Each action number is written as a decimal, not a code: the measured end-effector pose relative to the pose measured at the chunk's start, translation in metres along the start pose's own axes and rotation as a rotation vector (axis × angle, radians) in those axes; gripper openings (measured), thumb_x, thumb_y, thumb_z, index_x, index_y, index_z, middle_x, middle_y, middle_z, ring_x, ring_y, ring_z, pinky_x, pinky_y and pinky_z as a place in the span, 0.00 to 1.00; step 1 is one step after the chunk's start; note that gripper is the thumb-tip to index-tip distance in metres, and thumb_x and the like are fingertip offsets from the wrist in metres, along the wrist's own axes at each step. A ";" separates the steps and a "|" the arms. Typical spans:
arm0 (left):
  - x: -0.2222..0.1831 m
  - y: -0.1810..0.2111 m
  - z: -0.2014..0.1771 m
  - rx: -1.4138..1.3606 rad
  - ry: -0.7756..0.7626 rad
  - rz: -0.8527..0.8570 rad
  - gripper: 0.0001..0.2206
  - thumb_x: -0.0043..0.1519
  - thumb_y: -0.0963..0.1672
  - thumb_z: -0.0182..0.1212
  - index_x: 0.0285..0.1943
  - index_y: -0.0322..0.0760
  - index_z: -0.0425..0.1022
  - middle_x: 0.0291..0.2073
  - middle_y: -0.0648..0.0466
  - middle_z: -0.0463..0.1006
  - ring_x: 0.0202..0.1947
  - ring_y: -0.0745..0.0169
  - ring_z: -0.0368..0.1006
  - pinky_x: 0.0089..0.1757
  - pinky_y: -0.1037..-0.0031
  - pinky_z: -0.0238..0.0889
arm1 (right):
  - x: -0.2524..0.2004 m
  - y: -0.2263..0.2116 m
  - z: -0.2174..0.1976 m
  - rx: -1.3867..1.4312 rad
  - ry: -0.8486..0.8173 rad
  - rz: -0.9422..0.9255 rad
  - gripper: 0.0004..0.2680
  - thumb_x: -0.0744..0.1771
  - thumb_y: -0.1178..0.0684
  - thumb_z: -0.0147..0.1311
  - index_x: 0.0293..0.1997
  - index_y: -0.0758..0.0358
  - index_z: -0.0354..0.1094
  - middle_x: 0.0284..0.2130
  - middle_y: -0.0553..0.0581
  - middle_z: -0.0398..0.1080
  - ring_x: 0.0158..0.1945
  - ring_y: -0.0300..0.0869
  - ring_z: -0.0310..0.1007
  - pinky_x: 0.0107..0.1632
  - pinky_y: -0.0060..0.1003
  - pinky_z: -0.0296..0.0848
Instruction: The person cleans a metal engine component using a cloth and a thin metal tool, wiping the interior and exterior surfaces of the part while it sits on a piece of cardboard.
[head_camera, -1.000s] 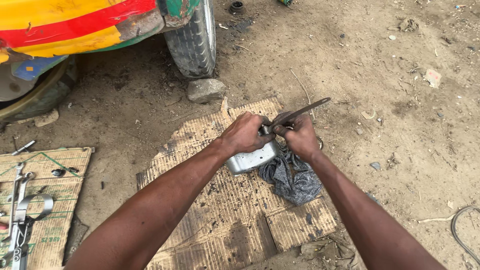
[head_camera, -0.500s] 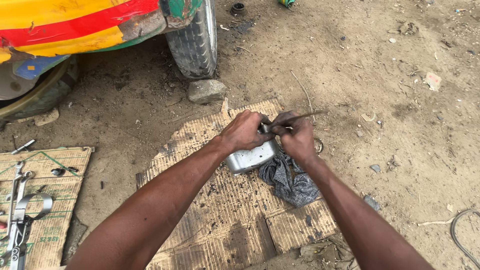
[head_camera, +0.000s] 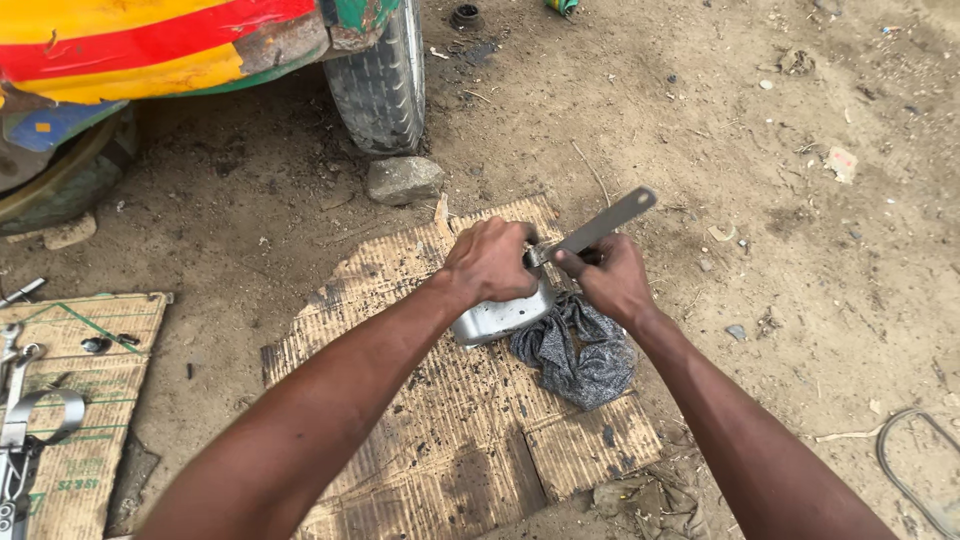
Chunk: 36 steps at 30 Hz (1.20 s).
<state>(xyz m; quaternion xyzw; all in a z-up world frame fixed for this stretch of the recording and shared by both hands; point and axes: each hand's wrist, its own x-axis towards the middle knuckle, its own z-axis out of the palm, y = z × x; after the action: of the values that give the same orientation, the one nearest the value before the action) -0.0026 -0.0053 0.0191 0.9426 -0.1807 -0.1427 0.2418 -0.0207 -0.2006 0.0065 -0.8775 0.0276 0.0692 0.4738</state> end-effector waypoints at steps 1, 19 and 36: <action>-0.003 0.000 -0.002 0.004 -0.008 -0.037 0.19 0.51 0.45 0.65 0.50 0.30 0.77 0.22 0.44 0.80 0.15 0.61 0.73 0.19 0.71 0.67 | -0.002 -0.004 0.001 -0.060 -0.011 -0.012 0.06 0.65 0.55 0.63 0.42 0.66 0.78 0.28 0.59 0.79 0.23 0.41 0.71 0.27 0.38 0.72; -0.009 -0.010 0.005 -0.111 0.004 -0.203 0.13 0.50 0.40 0.63 0.42 0.27 0.78 0.26 0.46 0.77 0.18 0.60 0.72 0.21 0.70 0.68 | -0.015 -0.019 0.024 -0.217 0.002 0.067 0.08 0.69 0.51 0.55 0.48 0.59 0.79 0.34 0.62 0.81 0.24 0.44 0.70 0.27 0.42 0.72; 0.008 -0.053 0.016 -0.490 -0.244 -0.170 0.49 0.38 0.40 0.65 0.77 0.35 0.52 0.66 0.40 0.70 0.53 0.49 0.76 0.50 0.61 0.73 | 0.012 -0.004 0.055 -0.068 0.071 -0.008 0.06 0.68 0.57 0.56 0.44 0.67 0.77 0.34 0.65 0.80 0.30 0.49 0.80 0.35 0.47 0.84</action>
<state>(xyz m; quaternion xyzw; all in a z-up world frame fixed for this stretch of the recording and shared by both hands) 0.0135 0.0281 -0.0226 0.8437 -0.0888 -0.3141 0.4262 -0.0139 -0.1525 -0.0213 -0.8950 0.0388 0.0370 0.4427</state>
